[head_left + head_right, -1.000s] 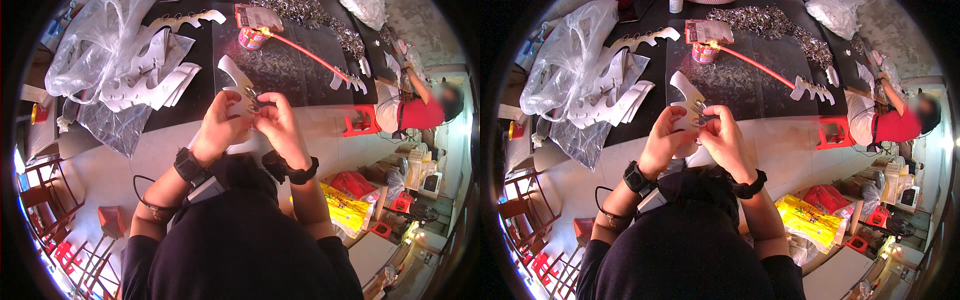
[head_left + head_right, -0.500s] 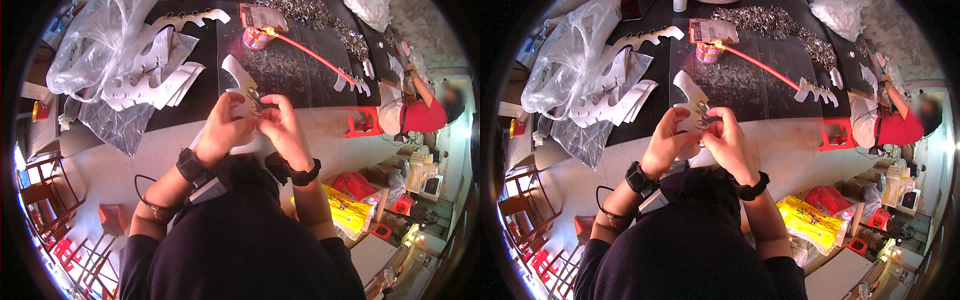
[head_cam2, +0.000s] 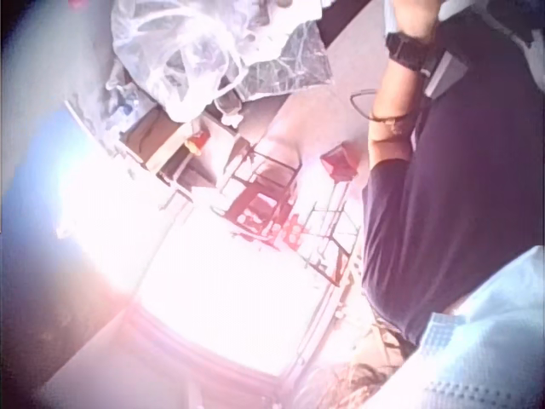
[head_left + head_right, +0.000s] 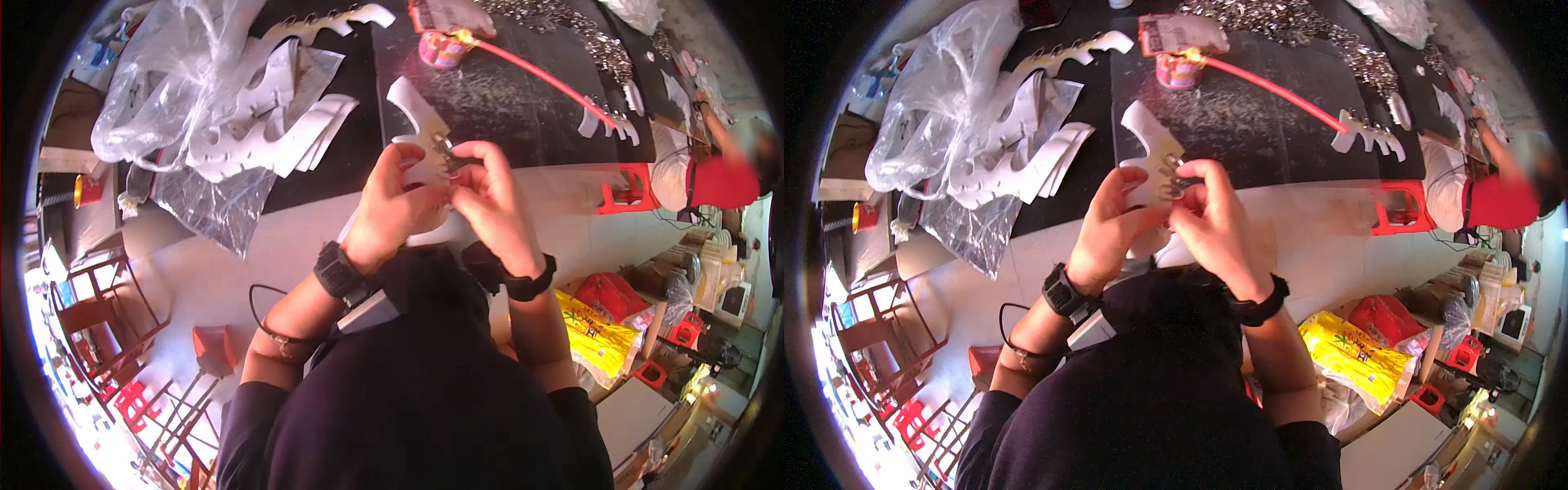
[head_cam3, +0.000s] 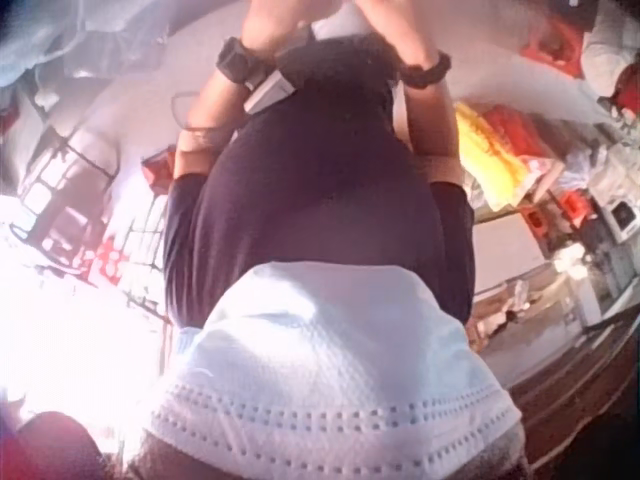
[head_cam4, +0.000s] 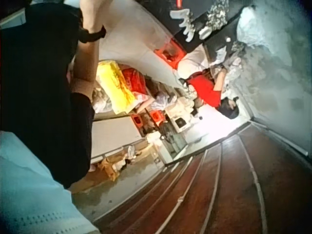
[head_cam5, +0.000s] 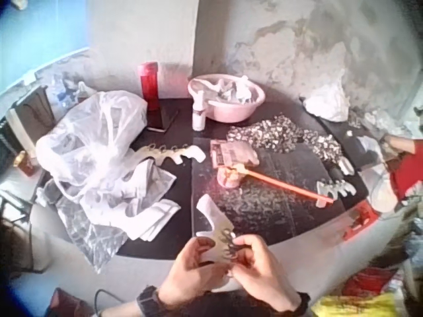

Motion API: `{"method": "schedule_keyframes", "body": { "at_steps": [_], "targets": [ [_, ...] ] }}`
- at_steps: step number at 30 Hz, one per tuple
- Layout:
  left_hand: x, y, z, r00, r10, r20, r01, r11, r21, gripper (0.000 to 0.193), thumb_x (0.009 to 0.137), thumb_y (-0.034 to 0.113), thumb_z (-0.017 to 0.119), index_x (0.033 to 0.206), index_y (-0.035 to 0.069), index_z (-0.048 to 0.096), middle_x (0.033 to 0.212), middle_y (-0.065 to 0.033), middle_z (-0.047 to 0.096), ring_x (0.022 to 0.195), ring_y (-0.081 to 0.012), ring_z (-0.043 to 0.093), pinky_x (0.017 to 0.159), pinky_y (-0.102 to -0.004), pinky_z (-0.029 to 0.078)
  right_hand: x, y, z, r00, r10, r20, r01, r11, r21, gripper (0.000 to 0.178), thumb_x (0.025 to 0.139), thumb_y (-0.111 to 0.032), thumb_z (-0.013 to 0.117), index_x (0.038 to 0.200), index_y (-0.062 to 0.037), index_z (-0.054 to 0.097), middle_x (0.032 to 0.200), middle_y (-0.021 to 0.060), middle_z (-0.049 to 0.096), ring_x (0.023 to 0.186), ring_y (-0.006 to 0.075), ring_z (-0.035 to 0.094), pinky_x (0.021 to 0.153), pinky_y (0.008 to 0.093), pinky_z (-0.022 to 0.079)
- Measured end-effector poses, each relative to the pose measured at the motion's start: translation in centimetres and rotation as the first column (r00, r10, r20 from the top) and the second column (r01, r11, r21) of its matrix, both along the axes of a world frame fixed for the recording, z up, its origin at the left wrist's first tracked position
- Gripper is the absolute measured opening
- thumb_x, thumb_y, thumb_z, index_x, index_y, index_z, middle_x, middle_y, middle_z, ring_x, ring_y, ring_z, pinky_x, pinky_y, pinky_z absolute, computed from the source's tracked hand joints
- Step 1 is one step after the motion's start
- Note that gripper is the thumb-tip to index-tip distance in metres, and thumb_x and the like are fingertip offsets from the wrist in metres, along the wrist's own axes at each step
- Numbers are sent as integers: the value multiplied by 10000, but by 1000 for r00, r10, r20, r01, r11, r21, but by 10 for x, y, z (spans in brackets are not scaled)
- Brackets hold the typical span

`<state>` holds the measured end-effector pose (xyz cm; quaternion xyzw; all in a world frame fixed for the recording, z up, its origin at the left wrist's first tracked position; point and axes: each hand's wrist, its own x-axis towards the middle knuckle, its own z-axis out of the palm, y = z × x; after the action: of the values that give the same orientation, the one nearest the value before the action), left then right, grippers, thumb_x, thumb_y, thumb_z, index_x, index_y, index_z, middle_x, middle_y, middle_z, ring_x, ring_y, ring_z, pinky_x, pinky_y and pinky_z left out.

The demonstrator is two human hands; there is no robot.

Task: The recorder is manual assembling small metal components and eyelets onto white shoe upper pieces at a workbench.

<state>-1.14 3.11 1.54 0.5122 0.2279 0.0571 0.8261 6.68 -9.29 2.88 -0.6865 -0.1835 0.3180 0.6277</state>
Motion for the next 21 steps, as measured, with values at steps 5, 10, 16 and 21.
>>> {"method": "schedule_keyframes", "body": {
  "at_steps": [5, 10, 16, 21],
  "targets": [
    [4, -2, 4, 1000, 8, -2, -8, 1000, 2, 455, 723, -69, 590, 1125, -31, 379, 1026, -147, 546, 875, -190, 581, 755, -289, 473, 7, -1, -7, 999, 23, 34, -21, 999, -42, 403, 738, 36, 538, 1114, -22, 402, 730, 57, 543, 675, 96, 527, 591, 240, 429],
    [2, -3, -2, 1000, 5, 4, -5, 1000, -22, 449, 731, -55, 598, 1125, -19, 386, 986, -132, 572, 884, -175, 574, 760, -279, 464, 6, -2, -12, 997, 33, 67, -31, 999, -27, 392, 746, 11, 553, 1109, -26, 408, 708, 59, 550, 656, 107, 540, 583, 260, 438],
    [-5, -8, -5, 1000, 25, 16, -25, 1000, -3, 429, 748, -39, 594, 1125, -5, 392, 988, -122, 580, 887, -172, 573, 768, -281, 458, 0, -5, -13, 997, 33, 72, -31, 999, -30, 415, 740, 18, 559, 1118, -41, 399, 723, 70, 545, 640, 127, 532, 573, 276, 435],
    [-2, -7, -3, 997, 74, 5, -73, 997, -14, 423, 744, -34, 594, 1119, -12, 399, 988, -123, 578, 895, -176, 572, 766, -285, 462, 3, 0, -12, 996, 57, 71, -58, 998, 12, 401, 752, 34, 536, 1118, -35, 388, 735, 64, 537, 652, 120, 526, 583, 269, 438]
  ]
}}
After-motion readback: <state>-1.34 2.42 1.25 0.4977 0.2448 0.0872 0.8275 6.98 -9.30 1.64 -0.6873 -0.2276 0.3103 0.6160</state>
